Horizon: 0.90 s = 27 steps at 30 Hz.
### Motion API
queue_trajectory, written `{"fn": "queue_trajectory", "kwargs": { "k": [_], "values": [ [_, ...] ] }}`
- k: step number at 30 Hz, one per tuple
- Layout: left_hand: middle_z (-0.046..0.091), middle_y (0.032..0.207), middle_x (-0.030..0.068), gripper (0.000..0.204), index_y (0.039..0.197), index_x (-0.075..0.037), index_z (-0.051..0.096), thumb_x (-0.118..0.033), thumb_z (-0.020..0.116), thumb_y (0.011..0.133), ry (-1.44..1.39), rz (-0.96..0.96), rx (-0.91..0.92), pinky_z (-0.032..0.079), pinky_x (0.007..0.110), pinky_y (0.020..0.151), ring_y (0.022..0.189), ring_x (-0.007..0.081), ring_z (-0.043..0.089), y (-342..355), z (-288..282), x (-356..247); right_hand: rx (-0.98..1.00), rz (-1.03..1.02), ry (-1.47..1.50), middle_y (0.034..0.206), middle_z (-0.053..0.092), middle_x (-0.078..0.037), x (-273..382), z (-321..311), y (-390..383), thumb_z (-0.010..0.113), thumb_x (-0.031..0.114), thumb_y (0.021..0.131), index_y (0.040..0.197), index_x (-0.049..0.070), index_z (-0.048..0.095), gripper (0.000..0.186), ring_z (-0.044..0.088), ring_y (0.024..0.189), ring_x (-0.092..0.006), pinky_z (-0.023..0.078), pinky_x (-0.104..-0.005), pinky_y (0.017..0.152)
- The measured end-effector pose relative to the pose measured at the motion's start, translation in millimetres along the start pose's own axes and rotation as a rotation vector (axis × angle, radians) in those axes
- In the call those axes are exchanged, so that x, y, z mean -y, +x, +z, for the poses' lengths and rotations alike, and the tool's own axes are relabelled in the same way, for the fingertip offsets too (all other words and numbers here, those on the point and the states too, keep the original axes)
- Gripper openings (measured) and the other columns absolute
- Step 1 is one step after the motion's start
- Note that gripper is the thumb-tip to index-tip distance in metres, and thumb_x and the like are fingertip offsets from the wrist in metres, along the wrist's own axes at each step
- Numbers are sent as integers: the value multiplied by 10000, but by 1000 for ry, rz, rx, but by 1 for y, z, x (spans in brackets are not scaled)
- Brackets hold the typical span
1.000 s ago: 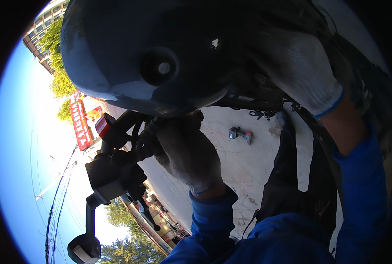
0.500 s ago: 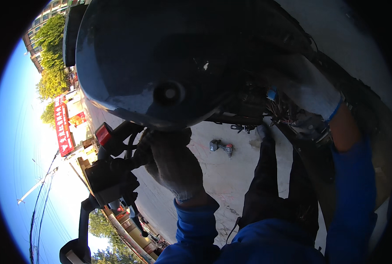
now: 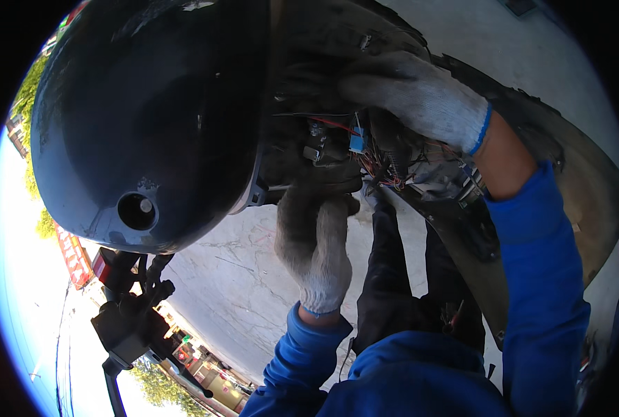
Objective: The person uses a cordless drill to remove screws from the front and rear panels of a green and black electric scooter. They then remove the panels, access the internal wiring, and appear to adjust or inspect the components before the clip ends.
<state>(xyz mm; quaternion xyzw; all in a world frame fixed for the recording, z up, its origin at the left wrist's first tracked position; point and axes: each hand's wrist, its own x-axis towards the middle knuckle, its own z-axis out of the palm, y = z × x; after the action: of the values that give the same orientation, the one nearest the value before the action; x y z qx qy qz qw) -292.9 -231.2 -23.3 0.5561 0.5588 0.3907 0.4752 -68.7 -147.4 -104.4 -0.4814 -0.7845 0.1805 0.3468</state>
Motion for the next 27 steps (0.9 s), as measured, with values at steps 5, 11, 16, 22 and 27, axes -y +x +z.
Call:
{"fn": "queue_trajectory", "kwargs": {
  "k": [5,11,16,22,27],
  "values": [
    [734,1115,119,382,1294,46,652,-211,703,1016,275,191,-82,560,295,850,982,185,692,66,22,15,91,29,122,1325,673,-146,6,-2,3,629,92,968,1328,127,694,367,687,1180,-287,591,-348,998],
    [601,1342,210,355,1352,-112,658,-64,634,1001,603,104,48,539,454,1003,1244,368,598,85,12,16,80,536,693,1090,743,-99,15,-19,4,618,160,1012,1307,55,695,322,736,926,-164,616,-296,790],
    [687,1120,137,314,1163,36,707,-223,696,986,617,214,20,533,357,874,994,206,645,80,17,6,-121,798,754,983,755,-96,-5,-8,-19,621,176,1006,1220,8,730,293,725,852,-161,601,-303,790],
    [674,1183,120,337,1188,32,693,-236,707,983,407,174,-33,532,351,961,1079,213,657,78,14,22,-117,688,549,1040,767,-139,8,-10,-7,607,218,1013,1209,66,743,283,742,853,-222,613,-356,838],
    [679,1197,100,320,1208,6,681,-222,710,985,314,147,-90,539,348,977,1087,201,669,73,17,32,-192,672,493,1065,767,-157,6,-7,-5,619,221,1005,1172,63,752,266,755,908,-251,613,-381,880]
  ]
}}
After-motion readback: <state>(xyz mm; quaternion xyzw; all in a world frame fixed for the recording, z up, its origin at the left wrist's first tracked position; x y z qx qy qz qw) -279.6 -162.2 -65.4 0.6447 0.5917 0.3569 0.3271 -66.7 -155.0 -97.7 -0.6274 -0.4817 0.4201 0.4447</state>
